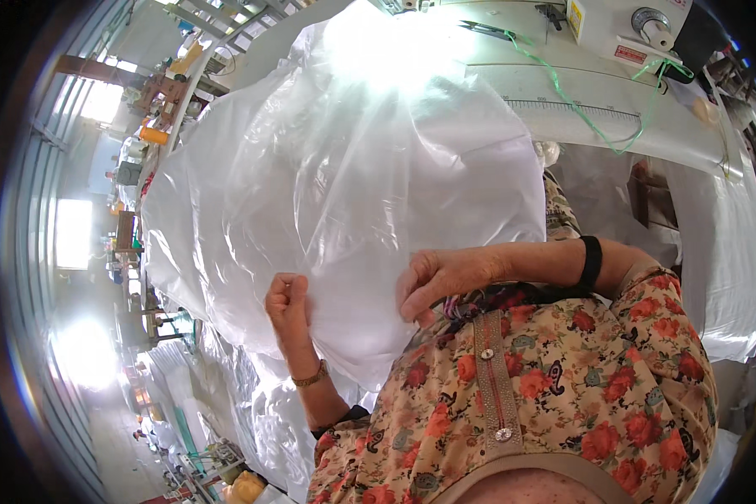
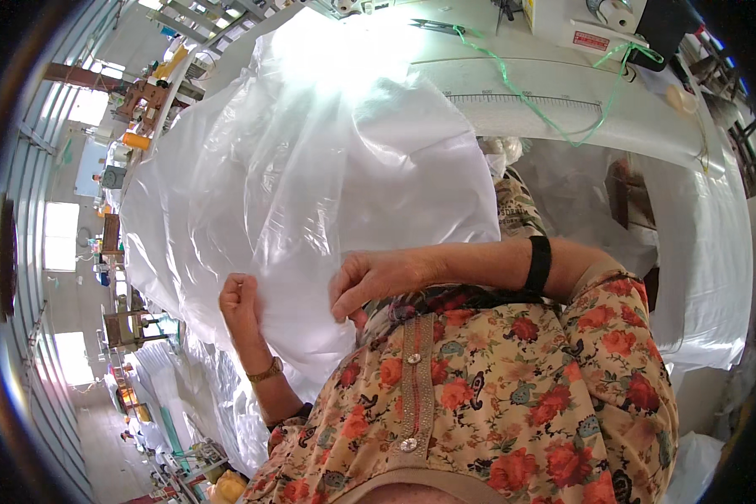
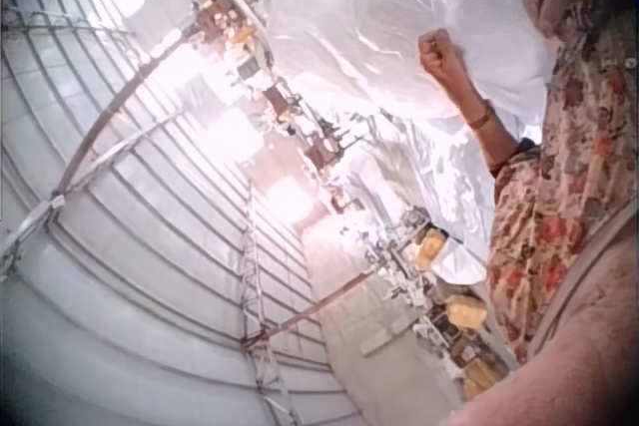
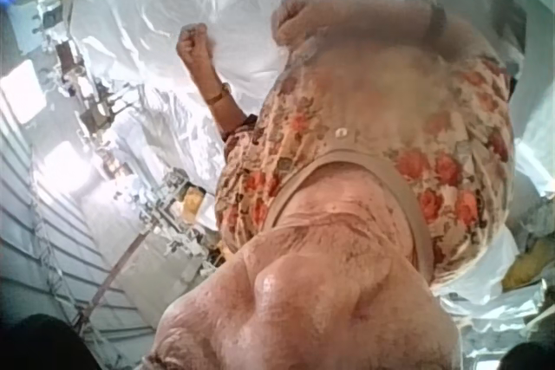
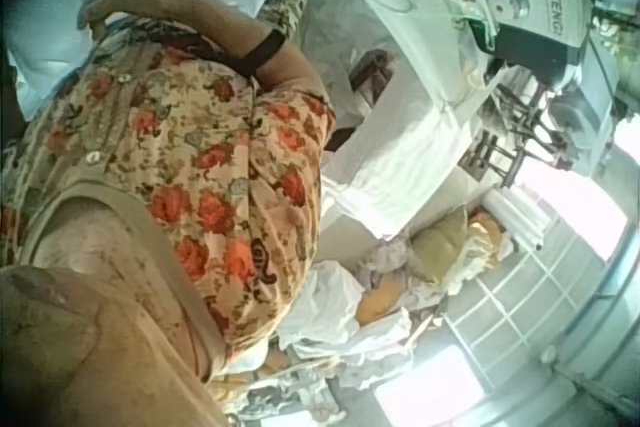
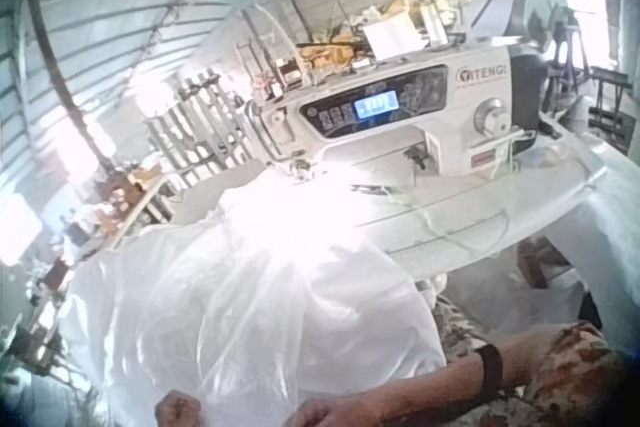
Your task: Sewing the edges of a large white woven plastic sheet using an industrial sewing machine.
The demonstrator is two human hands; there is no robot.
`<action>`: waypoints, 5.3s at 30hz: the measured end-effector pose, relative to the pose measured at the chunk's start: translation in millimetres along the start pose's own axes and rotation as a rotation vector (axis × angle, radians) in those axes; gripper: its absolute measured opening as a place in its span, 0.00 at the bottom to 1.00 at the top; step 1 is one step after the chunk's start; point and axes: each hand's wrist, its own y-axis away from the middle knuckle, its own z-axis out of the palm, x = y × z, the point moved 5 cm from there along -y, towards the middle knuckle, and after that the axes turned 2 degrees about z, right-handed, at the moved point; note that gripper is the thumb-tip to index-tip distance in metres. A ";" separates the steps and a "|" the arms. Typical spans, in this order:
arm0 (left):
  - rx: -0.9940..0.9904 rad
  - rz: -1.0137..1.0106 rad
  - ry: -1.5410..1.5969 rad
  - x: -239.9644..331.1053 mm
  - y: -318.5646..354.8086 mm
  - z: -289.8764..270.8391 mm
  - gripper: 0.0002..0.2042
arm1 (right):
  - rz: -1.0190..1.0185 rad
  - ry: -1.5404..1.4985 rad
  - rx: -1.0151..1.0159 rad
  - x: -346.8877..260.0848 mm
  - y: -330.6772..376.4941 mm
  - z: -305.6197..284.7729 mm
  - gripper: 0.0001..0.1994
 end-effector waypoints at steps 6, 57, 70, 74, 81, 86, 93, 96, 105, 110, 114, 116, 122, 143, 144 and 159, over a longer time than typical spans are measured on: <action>-0.059 0.084 0.028 12.1 16.3 13.6 0.08 | 0.164 0.434 0.114 24.0 15.8 -31.5 0.12; -0.780 -0.233 0.439 27.9 41.8 147.9 0.09 | -0.064 0.373 0.779 -22.9 92.8 0.8 0.15; -0.624 -0.036 0.255 2.0 45.6 153.9 0.11 | 0.050 -0.006 0.776 26.9 54.8 -18.6 0.11; -0.407 0.229 0.204 0.7 45.9 147.7 0.08 | 0.054 -0.027 0.835 31.9 52.2 -20.2 0.11; -0.434 -0.194 0.553 -27.6 21.1 112.6 0.07 | 0.105 -0.047 0.869 43.1 52.7 -28.0 0.11; -0.454 -0.186 0.567 -19.7 19.8 116.0 0.06 | 0.078 0.017 0.896 38.1 54.3 -28.4 0.12; -0.389 0.085 0.348 34.9 -27.7 64.4 0.06 | 0.072 0.484 1.041 18.6 70.9 -14.5 0.13; -0.516 0.227 0.211 66.4 -20.7 73.2 0.06 | 0.313 0.790 1.028 -2.7 70.6 6.2 0.12; -0.704 -0.158 0.427 23.7 38.0 136.7 0.07 | -0.113 1.240 0.681 -14.2 50.8 28.1 0.12; -0.663 -0.056 0.322 16.0 38.7 135.1 0.08 | 0.028 1.287 0.587 -20.5 42.2 33.9 0.11; -0.635 0.123 0.145 27.3 40.9 131.6 0.08 | 0.009 1.421 0.502 -21.1 32.7 41.4 0.09; -0.599 0.194 0.057 25.5 40.4 129.0 0.10 | 0.024 1.469 0.492 -20.1 28.2 42.0 0.09; -0.633 0.184 -0.074 19.6 31.1 119.2 0.10 | -0.150 1.635 0.271 -21.7 20.9 42.9 0.10; -0.706 0.848 -0.879 56.9 41.8 119.0 0.06 | -0.242 1.401 0.369 -19.5 -51.4 -73.5 0.13; -0.650 0.812 -0.829 46.3 42.0 121.7 0.07 | -0.115 1.410 0.300 -22.0 -36.3 -74.7 0.13; -0.373 0.572 -0.596 37.5 55.1 116.0 0.11 | -0.101 1.991 0.618 -158.8 36.3 -165.0 0.16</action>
